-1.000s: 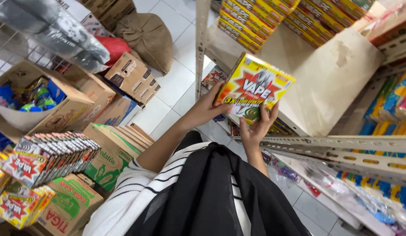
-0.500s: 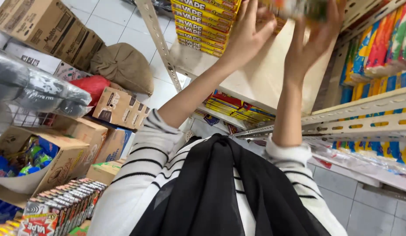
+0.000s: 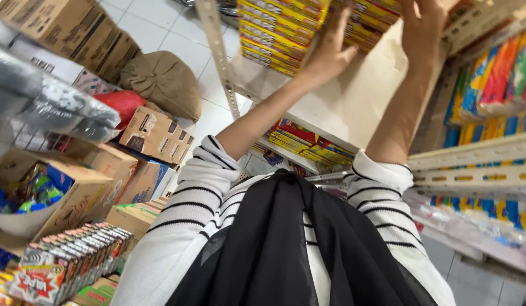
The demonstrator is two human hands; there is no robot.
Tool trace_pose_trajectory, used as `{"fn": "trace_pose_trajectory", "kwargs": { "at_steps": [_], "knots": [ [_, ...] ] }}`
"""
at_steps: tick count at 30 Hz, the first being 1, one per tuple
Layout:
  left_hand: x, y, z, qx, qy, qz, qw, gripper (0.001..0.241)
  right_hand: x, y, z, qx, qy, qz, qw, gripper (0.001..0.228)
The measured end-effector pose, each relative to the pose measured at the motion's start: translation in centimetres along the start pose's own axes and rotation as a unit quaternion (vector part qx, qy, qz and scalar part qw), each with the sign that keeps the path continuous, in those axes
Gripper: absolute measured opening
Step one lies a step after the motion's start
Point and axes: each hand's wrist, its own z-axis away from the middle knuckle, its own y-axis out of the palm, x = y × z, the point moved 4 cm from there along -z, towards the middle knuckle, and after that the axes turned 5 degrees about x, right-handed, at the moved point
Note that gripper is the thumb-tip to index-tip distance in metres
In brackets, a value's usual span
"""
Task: The person reorganizes boxes of products on a shelf by picking them up from a nearby stack and placing them into neat rows. The person handles the boxes one by one and straightens them to fit the existing display.
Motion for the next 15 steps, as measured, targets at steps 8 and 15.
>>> {"fn": "trace_pose_trajectory", "kwargs": {
  "at_steps": [8,15],
  "knots": [
    [-8.1,-3.9,7.7,0.123,0.012,0.124,0.984,0.05,2.1,3.0,0.3,-0.074,-0.001,0.089,0.993,0.058],
    [-16.7,-14.2,20.1,0.077,0.058,0.17,0.981,0.031,16.0,8.4,8.8,-0.194,-0.093,-0.031,0.976,0.051]
  ]
}}
